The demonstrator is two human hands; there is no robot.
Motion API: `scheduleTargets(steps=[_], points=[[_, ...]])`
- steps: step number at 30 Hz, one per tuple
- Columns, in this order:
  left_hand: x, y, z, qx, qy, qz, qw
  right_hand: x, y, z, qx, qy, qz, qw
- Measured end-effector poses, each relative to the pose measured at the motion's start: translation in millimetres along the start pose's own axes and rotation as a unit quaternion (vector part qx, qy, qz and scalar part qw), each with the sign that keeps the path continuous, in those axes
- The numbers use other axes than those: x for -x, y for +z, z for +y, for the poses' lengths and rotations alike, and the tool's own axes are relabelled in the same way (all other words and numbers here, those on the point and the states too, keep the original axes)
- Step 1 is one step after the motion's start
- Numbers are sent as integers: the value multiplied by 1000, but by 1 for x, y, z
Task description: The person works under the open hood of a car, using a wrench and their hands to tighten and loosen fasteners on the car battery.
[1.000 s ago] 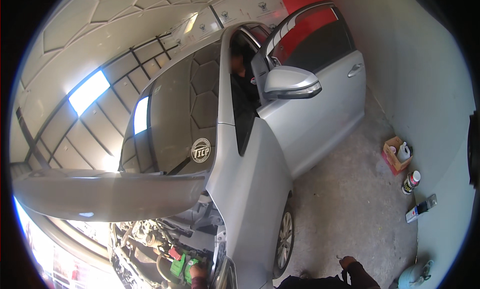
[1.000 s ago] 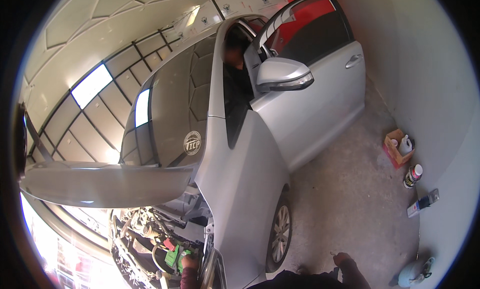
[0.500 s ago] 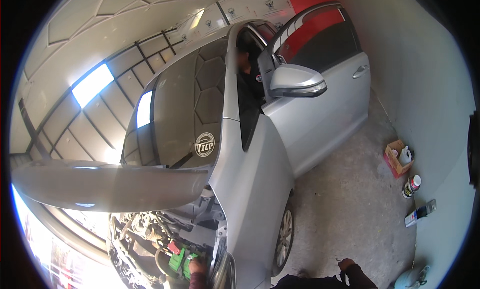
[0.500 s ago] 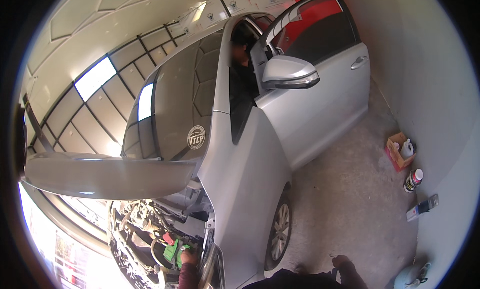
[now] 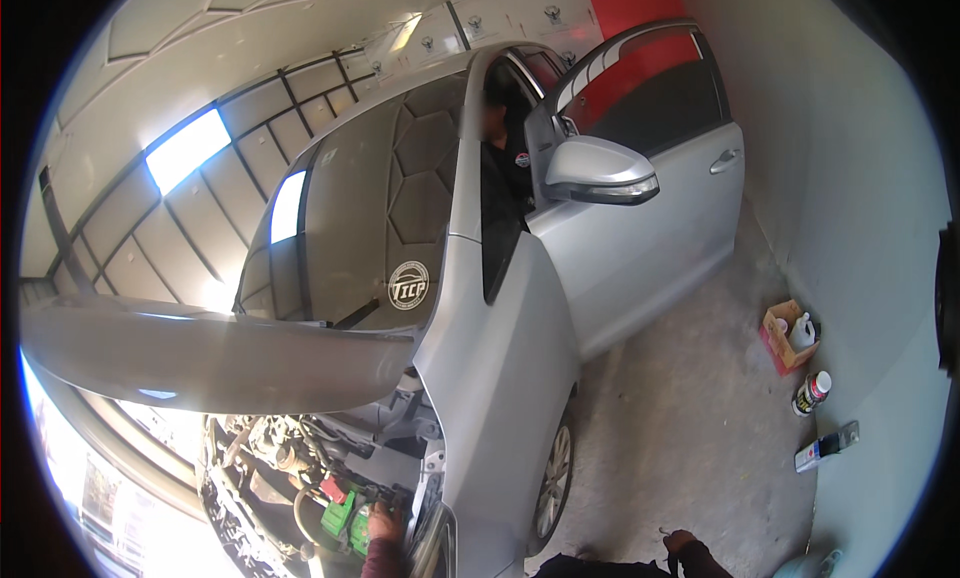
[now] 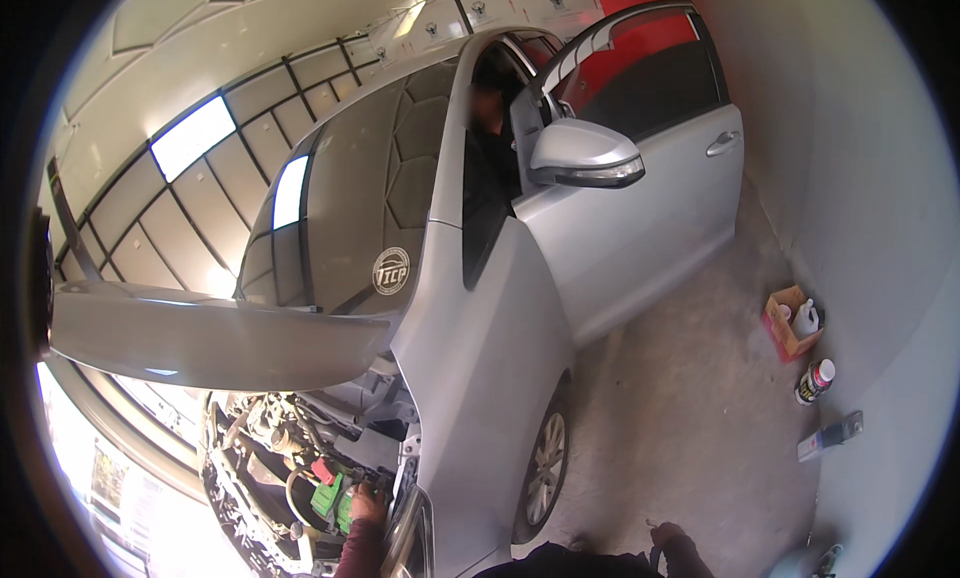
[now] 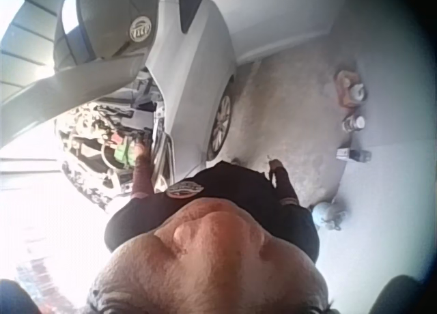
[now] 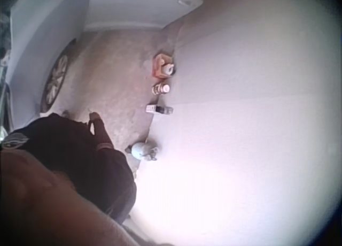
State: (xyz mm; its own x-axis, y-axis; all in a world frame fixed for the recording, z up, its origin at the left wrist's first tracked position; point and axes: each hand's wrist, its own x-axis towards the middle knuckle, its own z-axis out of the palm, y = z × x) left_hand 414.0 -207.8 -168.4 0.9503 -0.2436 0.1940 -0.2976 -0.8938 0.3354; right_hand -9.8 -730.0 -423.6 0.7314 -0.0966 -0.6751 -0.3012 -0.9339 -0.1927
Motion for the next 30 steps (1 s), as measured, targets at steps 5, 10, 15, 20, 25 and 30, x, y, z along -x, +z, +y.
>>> scheduleTargets(steps=[5,10,15,20,25,30], points=[[0,7,-1,-5,-19,50,999,-9,1,1,-63,11,4,998],[2,6,-10,-6,-9,27,1000,-5,-13,-4,-62,7,-20,998],[0,5,3,-12,-22,-14,1000,-5,-2,2,-104,41,-34,993],[1,1,8,-27,-38,-21,999,-10,10,3,-77,16,-37,996],[-1,12,-6,-17,2,55,998,-18,13,2,-117,53,-46,991],[-2,6,-5,-8,4,78,997,-25,10,3,-91,38,-36,994]])
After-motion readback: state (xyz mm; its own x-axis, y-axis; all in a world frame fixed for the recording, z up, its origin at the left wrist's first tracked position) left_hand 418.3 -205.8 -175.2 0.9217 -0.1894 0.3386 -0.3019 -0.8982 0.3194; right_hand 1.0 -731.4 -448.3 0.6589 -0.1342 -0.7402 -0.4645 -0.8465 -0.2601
